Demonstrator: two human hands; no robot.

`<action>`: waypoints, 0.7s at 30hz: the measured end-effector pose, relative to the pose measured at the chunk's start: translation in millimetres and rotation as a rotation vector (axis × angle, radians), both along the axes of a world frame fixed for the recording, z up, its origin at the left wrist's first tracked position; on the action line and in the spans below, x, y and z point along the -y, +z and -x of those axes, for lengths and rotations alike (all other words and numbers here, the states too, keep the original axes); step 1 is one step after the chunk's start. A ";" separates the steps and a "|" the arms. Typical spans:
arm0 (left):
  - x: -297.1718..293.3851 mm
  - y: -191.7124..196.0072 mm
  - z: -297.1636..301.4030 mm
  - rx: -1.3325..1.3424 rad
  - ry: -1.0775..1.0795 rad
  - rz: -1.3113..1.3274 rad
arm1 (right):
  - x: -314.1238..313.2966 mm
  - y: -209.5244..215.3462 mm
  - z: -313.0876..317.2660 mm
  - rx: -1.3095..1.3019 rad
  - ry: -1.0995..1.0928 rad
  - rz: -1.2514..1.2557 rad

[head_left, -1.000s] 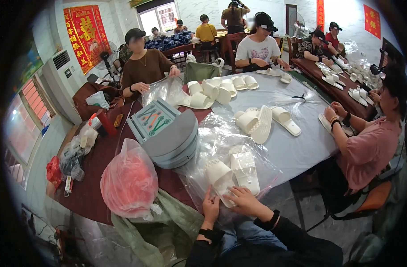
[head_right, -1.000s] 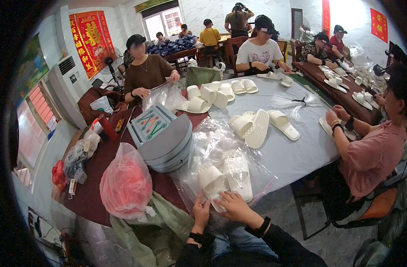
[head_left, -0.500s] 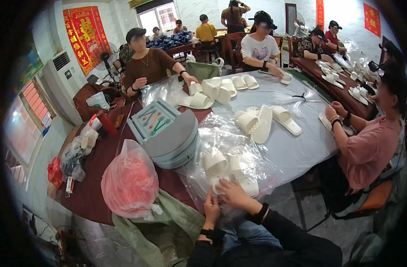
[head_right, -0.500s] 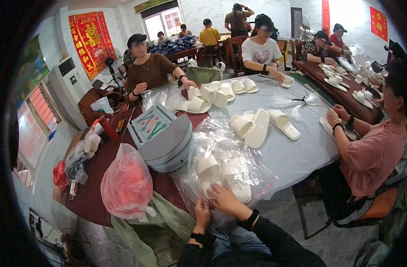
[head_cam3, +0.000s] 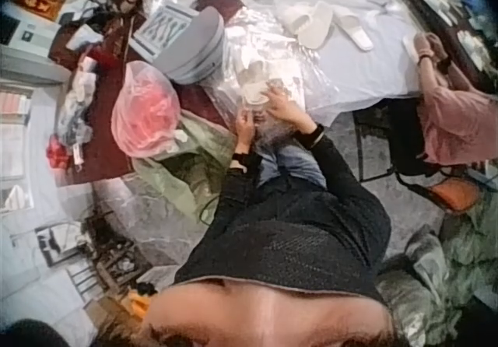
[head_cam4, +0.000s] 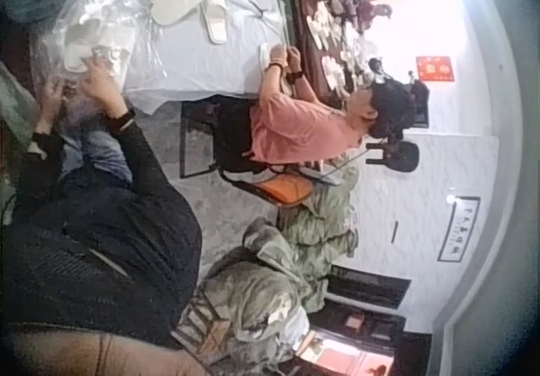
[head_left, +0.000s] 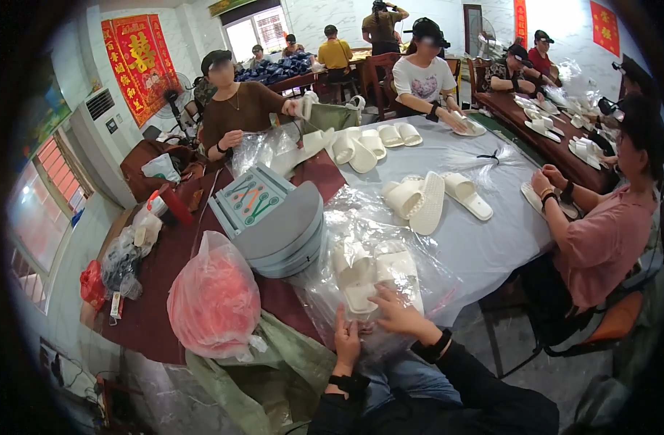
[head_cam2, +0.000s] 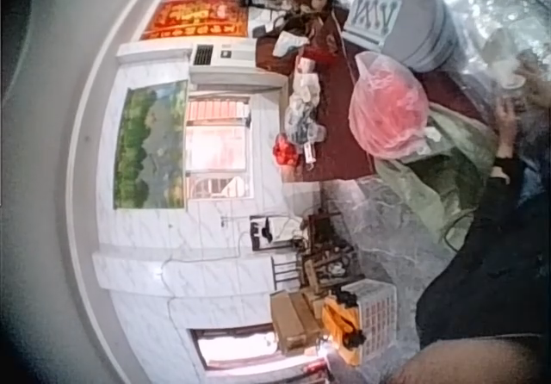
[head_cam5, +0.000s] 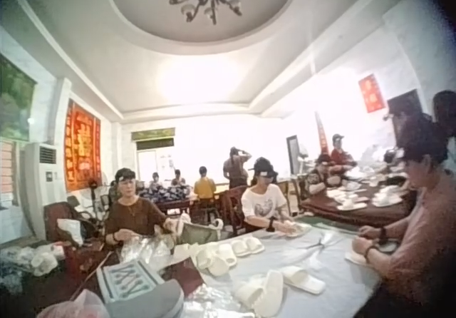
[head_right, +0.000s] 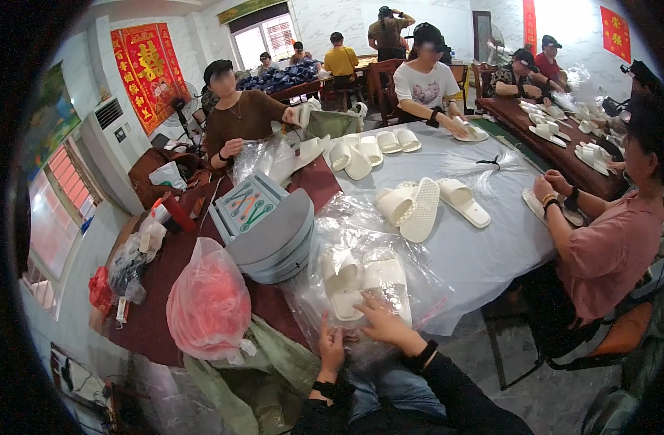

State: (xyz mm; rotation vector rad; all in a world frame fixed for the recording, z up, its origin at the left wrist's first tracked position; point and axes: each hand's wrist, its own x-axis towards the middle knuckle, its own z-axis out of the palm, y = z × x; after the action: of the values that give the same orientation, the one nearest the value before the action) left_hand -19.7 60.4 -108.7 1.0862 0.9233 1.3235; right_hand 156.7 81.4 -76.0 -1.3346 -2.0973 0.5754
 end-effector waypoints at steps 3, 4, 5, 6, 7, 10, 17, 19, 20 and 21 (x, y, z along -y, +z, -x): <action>-0.6 -0.7 1.6 -0.006 -0.013 0.020 | 7.7 0.5 -14.4 -0.058 -0.057 0.117; -0.9 0.2 1.7 -0.018 -0.026 0.020 | 9.2 0.6 -20.7 -0.056 -0.058 0.118; -1.1 0.7 1.7 -0.031 -0.038 0.020 | 10.0 1.3 -27.3 0.008 -0.081 0.126; -1.1 0.5 1.8 -0.029 -0.039 0.021 | 10.4 1.9 -32.2 0.072 -0.103 0.134; -1.2 -0.1 2.8 -0.048 -0.037 0.013 | 11.2 3.6 -34.6 0.072 -0.103 0.134; -1.6 -1.7 3.0 -0.075 -0.033 0.006 | 12.8 8.1 -38.3 0.252 -0.065 0.052; -2.5 -5.9 2.4 -0.097 -0.021 -0.001 | 10.3 9.6 -35.9 0.205 0.008 0.116; -1.0 -2.4 2.6 -0.091 -0.020 0.008 | 10.0 9.6 -35.4 0.180 0.039 0.137; -0.7 -1.4 2.1 -0.083 -0.022 0.017 | 9.5 6.2 -35.6 0.213 0.029 0.108; -1.0 -2.3 1.7 -0.083 -0.025 0.016 | 9.5 3.9 -35.8 0.245 0.018 0.079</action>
State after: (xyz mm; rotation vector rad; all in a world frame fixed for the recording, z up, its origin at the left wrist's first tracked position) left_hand -21.3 61.4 -111.0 1.1435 0.9767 1.2563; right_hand 192.6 71.9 -72.1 -1.4967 -2.3050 0.5301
